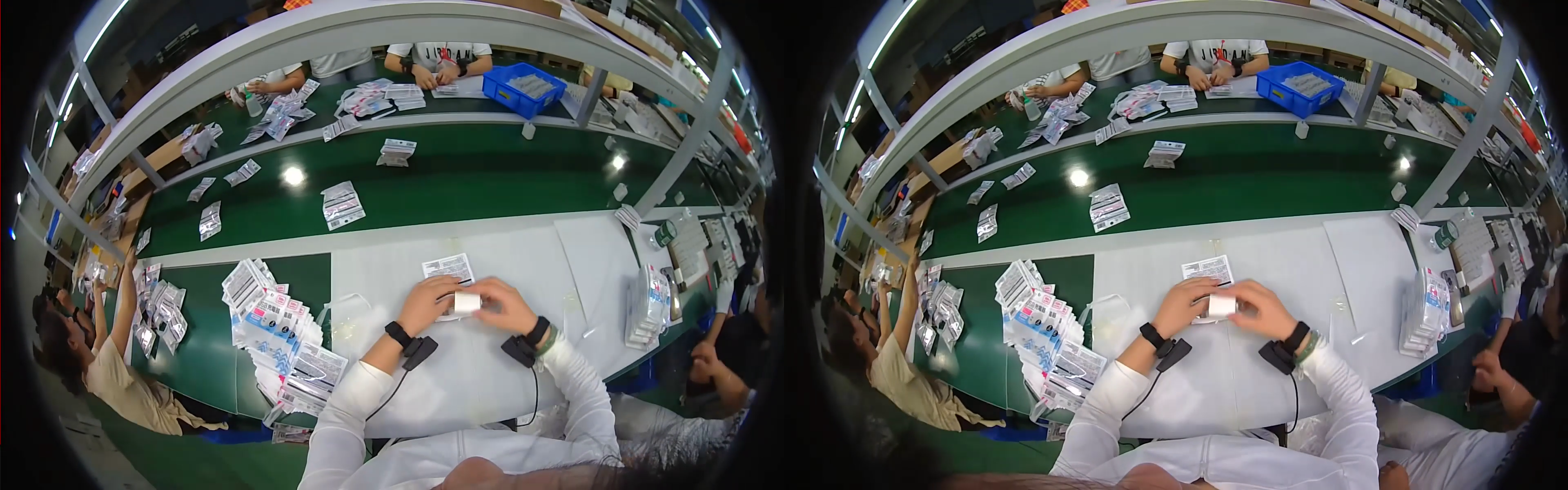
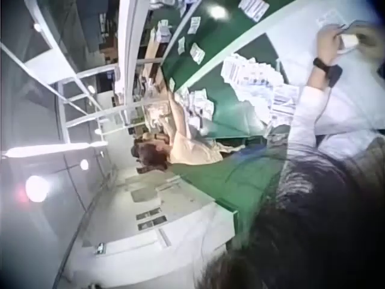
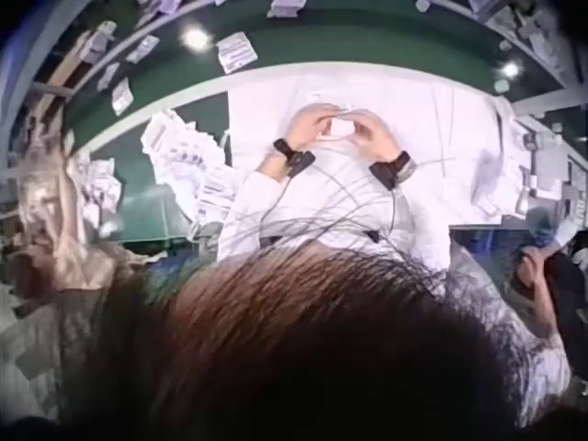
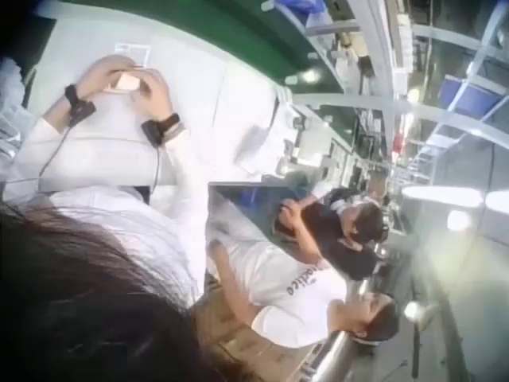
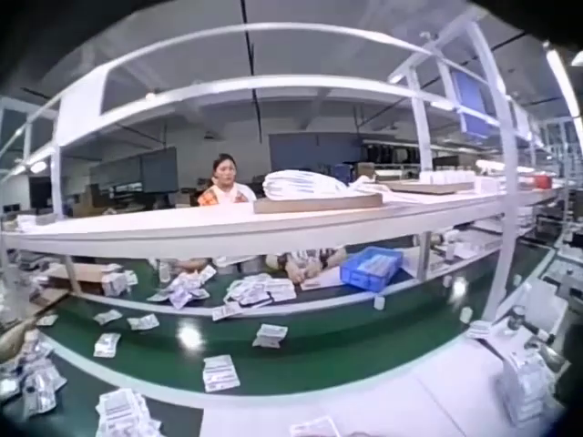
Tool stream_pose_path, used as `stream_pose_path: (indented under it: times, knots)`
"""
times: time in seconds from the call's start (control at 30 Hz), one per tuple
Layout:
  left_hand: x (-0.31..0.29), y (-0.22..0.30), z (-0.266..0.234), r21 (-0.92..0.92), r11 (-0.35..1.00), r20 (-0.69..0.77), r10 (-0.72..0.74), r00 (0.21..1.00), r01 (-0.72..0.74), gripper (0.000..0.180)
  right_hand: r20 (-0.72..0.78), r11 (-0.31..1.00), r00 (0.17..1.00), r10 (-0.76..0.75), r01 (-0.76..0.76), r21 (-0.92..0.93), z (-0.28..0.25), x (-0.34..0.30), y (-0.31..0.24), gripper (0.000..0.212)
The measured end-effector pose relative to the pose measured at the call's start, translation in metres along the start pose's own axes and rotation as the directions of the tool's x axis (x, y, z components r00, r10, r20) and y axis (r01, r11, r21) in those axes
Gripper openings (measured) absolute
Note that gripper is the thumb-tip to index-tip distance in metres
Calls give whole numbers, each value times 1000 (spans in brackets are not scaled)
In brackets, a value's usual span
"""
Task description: The person picks up a charger and a packet, places the charger inside the packet, and folds the top down. The person then presses the folded edge against a strip of tape on the table before placing the packet onto a stack.
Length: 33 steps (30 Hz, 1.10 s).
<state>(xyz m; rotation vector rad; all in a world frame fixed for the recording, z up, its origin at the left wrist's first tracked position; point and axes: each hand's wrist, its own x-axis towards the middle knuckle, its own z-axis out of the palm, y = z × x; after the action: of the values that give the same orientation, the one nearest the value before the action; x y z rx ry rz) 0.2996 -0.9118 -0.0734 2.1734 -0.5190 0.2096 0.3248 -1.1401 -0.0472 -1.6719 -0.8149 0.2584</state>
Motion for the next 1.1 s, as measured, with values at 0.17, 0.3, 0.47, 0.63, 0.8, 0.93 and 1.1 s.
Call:
stream_pose_path:
  times: [0.17, 0.3, 0.47, 0.63, 0.8, 0.93, 1.1]
  knots:
    - [-9, -12, 6, -71, 995, -36, -66, 997, 64, 30, 56, 772, 957, -285, 264, -579, 13, -10, 5, 41]
    - [-9, -18, 25, 161, 975, -120, 176, 977, -156, 32, -43, 900, 995, -90, 63, -430, 14, -10, -1, 38]
    - [0, 1, 29, 473, 872, -73, 179, 981, -124, 34, -55, 862, 977, -208, 157, -482, 7, 14, 24, 42]
    - [2, -13, 37, 343, 924, -112, 216, 970, -166, 33, -154, 992, 986, -62, 44, -117, 7, 31, 66, 48]
    - [-1, -4, 29, 364, 914, -186, 261, 947, -180, 29, -2, 985, 997, 79, -78, -152, -6, 30, 46, 47]
    - [8, 25, 8, 199, 973, 16, 120, 993, -121, 30, -95, 964, 979, 183, -197, -180, -11, 18, 58, 40]
    - [-7, -7, -20, 35, 992, -288, 126, 949, -120, 24, -128, 921, 992, 20, -68, -383, 18, 36, 36, 34]
